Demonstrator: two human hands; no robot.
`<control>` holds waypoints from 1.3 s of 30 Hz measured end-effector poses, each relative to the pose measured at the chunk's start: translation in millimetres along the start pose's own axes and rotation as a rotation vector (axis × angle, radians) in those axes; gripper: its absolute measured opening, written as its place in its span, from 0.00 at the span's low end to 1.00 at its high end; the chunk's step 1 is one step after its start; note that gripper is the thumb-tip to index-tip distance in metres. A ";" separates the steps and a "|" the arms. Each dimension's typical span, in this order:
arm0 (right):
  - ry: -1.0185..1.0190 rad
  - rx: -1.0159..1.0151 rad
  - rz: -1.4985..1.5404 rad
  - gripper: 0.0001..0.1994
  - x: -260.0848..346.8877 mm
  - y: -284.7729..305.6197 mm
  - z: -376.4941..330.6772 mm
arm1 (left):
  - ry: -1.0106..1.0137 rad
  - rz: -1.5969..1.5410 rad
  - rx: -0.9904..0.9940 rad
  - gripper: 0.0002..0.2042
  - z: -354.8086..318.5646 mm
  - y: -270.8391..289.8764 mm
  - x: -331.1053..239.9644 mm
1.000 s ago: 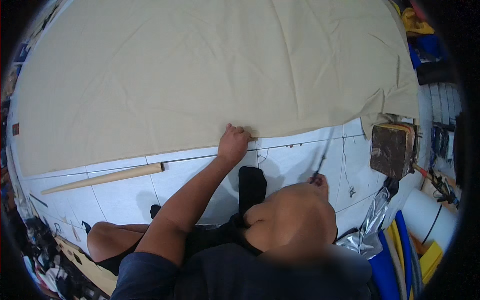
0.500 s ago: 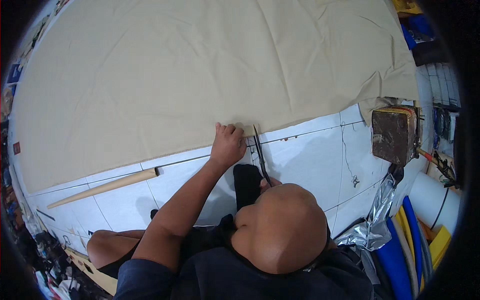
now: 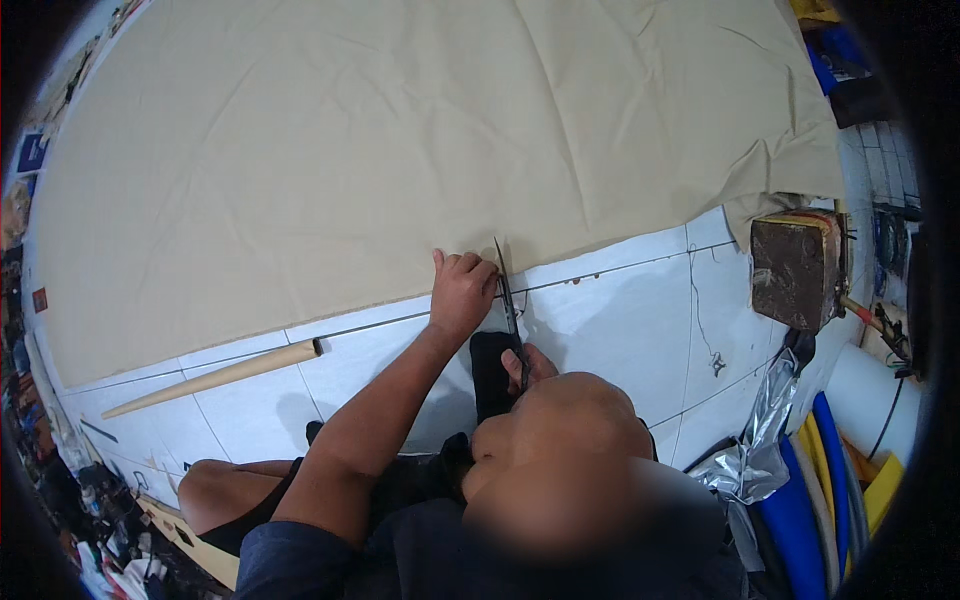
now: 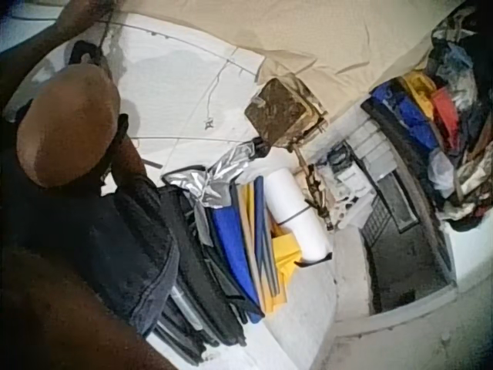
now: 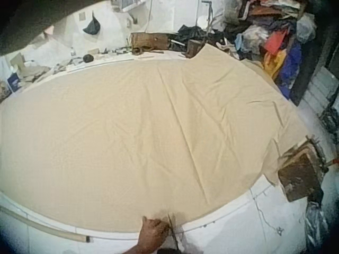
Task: Cutting a large section of tan fabric using large shears on a workshop floor.
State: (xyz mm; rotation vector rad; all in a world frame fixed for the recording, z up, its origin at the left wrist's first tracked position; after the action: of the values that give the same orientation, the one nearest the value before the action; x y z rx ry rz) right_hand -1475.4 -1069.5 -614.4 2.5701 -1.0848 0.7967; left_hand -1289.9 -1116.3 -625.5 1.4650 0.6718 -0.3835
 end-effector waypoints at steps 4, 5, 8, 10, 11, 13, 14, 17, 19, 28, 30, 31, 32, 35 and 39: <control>0.017 0.018 -0.125 0.26 -18.4 5.1 17.0 | 0.008 -0.010 0.028 0.03 -0.2 -2.3 -0.6; -0.018 0.037 -0.129 0.29 -20.7 4.3 18.3 | 0.011 -0.011 0.024 0.03 0.4 -2.1 1.2; -0.017 0.046 -0.132 0.32 -32.7 5.4 23.2 | 0.019 -0.058 0.054 0.03 0.0 -5.0 1.1; 0.028 0.044 -0.128 0.32 -33.5 4.2 22.9 | 0.011 0.002 0.017 0.03 -1.6 -2.5 2.0; -0.006 0.039 -0.138 0.31 -36.9 4.7 20.1 | 0.015 0.001 0.012 0.03 -1.8 -2.8 1.7; -0.036 0.043 -0.144 0.29 -26.0 0.4 13.8 | 0.012 -0.012 0.024 0.03 -3.5 -0.2 4.7; -0.049 0.015 -0.175 0.27 -19.7 0.4 9.1 | 0.016 -0.007 0.023 0.03 -3.5 0.6 5.9; -0.025 0.010 -0.145 0.24 -16.6 2.4 9.8 | 0.008 -0.038 0.002 0.03 -2.2 -0.6 2.1; 0.015 0.043 -0.083 0.24 -16.9 2.1 14.2 | -0.002 -0.018 -0.003 0.04 -3.3 -2.3 1.5; -0.057 0.040 -0.144 0.24 -22.4 4.1 21.6 | 0.025 -0.025 0.025 0.05 -4.8 -4.7 4.1; -0.003 0.021 -0.078 0.24 -18.8 3.6 19.9 | 0.022 -0.038 0.027 0.04 -4.6 -4.4 3.6; -0.003 0.017 -0.079 0.24 -24.3 5.2 22.4 | 0.019 -0.054 0.030 0.04 -4.0 -5.1 2.4; -0.043 0.026 -0.092 0.25 -35.6 6.2 28.1 | 0.016 -0.058 0.029 0.04 -2.8 -5.8 0.8; -0.030 0.005 -0.114 0.25 -34.0 2.9 27.7 | 0.024 -0.050 0.033 0.04 -4.6 -3.5 3.4; 0.062 -0.062 -0.113 0.25 -4.1 3.8 13.1 | 0.042 -0.080 0.051 0.04 -4.3 1.0 4.0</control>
State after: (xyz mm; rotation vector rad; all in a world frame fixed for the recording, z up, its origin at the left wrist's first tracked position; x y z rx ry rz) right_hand -1475.3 -1075.2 -627.5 2.5125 -0.9219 0.7968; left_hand -1287.1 -1111.3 -627.1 1.5006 0.7611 -0.4353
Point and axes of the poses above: each hand's wrist, its own z-axis towards the middle knuckle, its own y-axis out of the back of the hand, x = y × z, the point moved 4 cm from there along z, towards the middle knuckle, and after that the axes turned 7 degrees about x, right-handed, at the moved point
